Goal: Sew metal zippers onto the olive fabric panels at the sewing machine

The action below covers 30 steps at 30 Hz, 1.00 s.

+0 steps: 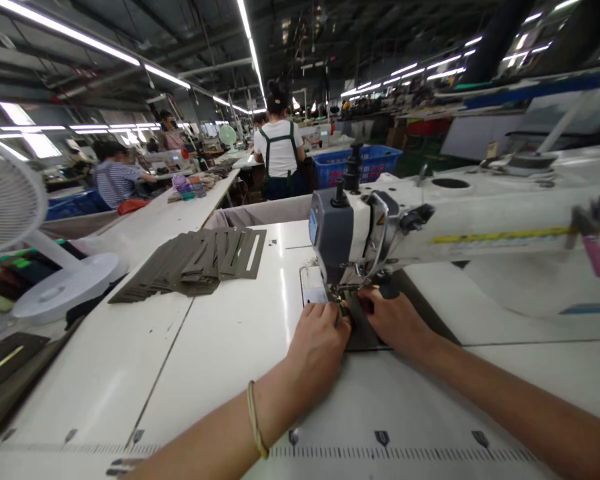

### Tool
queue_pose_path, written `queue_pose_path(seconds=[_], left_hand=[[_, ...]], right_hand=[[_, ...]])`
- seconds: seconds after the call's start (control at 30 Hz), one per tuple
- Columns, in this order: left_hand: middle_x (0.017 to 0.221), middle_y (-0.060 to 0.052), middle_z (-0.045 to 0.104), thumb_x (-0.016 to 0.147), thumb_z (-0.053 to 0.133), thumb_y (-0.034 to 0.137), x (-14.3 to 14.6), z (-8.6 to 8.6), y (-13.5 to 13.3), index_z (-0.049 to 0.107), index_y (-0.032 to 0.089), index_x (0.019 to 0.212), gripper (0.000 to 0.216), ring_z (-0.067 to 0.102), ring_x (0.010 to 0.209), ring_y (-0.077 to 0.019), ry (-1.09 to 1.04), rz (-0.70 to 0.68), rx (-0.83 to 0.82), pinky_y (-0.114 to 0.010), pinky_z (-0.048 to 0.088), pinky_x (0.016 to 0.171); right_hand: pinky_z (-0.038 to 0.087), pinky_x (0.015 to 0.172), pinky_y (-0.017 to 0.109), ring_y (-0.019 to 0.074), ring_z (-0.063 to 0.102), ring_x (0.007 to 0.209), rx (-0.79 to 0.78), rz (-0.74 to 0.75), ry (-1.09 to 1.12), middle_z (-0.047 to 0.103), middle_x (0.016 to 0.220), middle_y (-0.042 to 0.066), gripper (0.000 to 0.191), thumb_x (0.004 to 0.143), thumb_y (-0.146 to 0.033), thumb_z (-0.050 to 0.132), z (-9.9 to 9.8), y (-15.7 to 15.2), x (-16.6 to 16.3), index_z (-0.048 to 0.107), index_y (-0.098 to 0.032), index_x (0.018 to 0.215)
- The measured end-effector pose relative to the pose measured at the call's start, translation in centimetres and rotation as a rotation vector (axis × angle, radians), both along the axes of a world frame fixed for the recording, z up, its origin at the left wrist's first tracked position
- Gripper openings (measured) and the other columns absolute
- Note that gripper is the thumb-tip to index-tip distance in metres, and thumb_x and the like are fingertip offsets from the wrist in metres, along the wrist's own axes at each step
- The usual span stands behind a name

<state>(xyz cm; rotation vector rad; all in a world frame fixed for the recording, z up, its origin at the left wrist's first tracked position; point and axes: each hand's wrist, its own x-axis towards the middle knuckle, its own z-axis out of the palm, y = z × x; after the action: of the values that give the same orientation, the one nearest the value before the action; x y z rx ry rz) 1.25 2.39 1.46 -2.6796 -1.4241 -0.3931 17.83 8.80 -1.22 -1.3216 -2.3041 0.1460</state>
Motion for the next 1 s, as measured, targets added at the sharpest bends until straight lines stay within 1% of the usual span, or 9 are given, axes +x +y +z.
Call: queue_pose_path(seconds=[0.1, 0.2, 0.3, 0.5, 0.67, 0.73, 0.83, 0.93, 1.0], left_hand=[[0.088, -0.009, 0.053, 0.086, 0.047, 0.015, 0.0, -0.1, 0.1, 0.060, 0.014, 0.094, 0.016, 0.048, 0.079, -0.0224, 0.005, -0.009, 0.019, -0.037, 0.044, 0.073], [0.089, -0.008, 0.053, 0.087, 0.045, 0.015, 0.0, -0.1, 0.2, 0.060, 0.014, 0.097, 0.018, 0.048, 0.079, -0.0228, 0.008, -0.010, 0.045, -0.037, 0.043, 0.073], [0.089, -0.009, 0.053, 0.086, 0.047, 0.014, 0.0, 0.0, 0.2, 0.060, 0.014, 0.096, 0.017, 0.049, 0.079, -0.0227, 0.019, -0.011, 0.033, -0.036, 0.043, 0.073], [0.085, -0.009, 0.052, 0.087, 0.044, 0.013, 0.0, 0.0, 0.1, 0.061, 0.013, 0.091, 0.017, 0.048, 0.078, -0.0221, 0.035, -0.031, 0.047, -0.035, 0.042, 0.074], [0.087, -0.009, 0.054, 0.086, 0.045, 0.011, 0.1, -0.2, 0.3, 0.061, 0.013, 0.090, 0.017, 0.050, 0.078, -0.0223, 0.069, -0.040, 0.057, -0.035, 0.044, 0.075], [0.088, -0.009, 0.055, 0.084, 0.046, 0.010, 0.0, -0.3, 0.4, 0.061, 0.013, 0.089, 0.016, 0.051, 0.079, -0.0223, 0.058, -0.045, 0.057, -0.035, 0.045, 0.075], [0.089, -0.008, 0.059, 0.082, 0.047, 0.009, -0.5, -0.4, 0.3, 0.060, 0.012, 0.098, 0.021, 0.054, 0.082, -0.0211, -0.034, -0.077, 0.053, -0.036, 0.045, 0.083], [0.094, -0.006, 0.063, 0.079, 0.047, 0.006, -1.0, -0.8, 0.0, 0.058, 0.011, 0.102, 0.026, 0.058, 0.087, -0.0176, -0.140, -0.134, 0.051, -0.035, 0.040, 0.095], [0.096, -0.006, 0.064, 0.079, 0.048, 0.006, -1.0, -0.9, -0.3, 0.059, 0.011, 0.098, 0.023, 0.060, 0.089, -0.0171, -0.139, -0.161, 0.058, -0.036, 0.039, 0.098]], right_hand=[[0.040, 0.060, 0.026, 0.0179, 0.058, 0.065, -0.028, -0.008, -0.017, 0.064, 0.069, 0.007, 0.017, 0.077, -0.016, 0.045, 0.3, 0.4, 0.1, 0.058, -0.017, 0.066], [0.040, 0.059, 0.024, 0.0157, 0.057, 0.063, -0.046, 0.029, -0.033, 0.063, 0.067, 0.004, 0.016, 0.077, -0.014, 0.046, 0.6, 0.4, 0.4, 0.058, -0.017, 0.066], [0.040, 0.062, 0.025, 0.0167, 0.058, 0.067, -0.035, 0.030, -0.048, 0.063, 0.070, 0.005, 0.016, 0.076, -0.013, 0.046, 0.8, 0.0, 0.4, 0.058, -0.017, 0.067], [0.041, 0.064, 0.030, 0.0232, 0.061, 0.073, -0.032, -0.131, -0.056, 0.065, 0.077, 0.011, 0.016, 0.078, -0.017, 0.047, 0.8, -0.2, -0.5, 0.061, -0.015, 0.073], [0.043, 0.060, 0.035, 0.0287, 0.062, 0.072, -0.039, -0.314, -0.025, 0.065, 0.076, 0.016, 0.025, 0.082, -0.019, 0.041, 0.5, 0.9, -1.7, 0.064, -0.010, 0.077], [0.045, 0.061, 0.035, 0.0280, 0.062, 0.072, -0.028, -0.315, -0.005, 0.064, 0.075, 0.016, 0.026, 0.082, -0.018, 0.040, 0.6, 0.8, -1.7, 0.064, -0.010, 0.078], [0.048, 0.070, 0.033, 0.0241, 0.062, 0.081, -0.002, -0.160, 0.015, 0.066, 0.083, 0.012, 0.020, 0.080, -0.015, 0.046, 1.1, -1.1, -0.7, 0.065, -0.013, 0.079], [0.047, 0.087, 0.033, 0.0213, 0.057, 0.099, 0.070, 0.130, 0.052, 0.065, 0.100, 0.008, 0.017, 0.079, -0.014, 0.051, 1.0, -3.7, 0.9, 0.067, -0.018, 0.083], [0.044, 0.094, 0.038, 0.0216, 0.054, 0.106, 0.160, 0.296, 0.096, 0.065, 0.104, 0.009, 0.020, 0.083, -0.016, 0.049, 0.6, -5.0, 1.7, 0.067, -0.017, 0.093]])
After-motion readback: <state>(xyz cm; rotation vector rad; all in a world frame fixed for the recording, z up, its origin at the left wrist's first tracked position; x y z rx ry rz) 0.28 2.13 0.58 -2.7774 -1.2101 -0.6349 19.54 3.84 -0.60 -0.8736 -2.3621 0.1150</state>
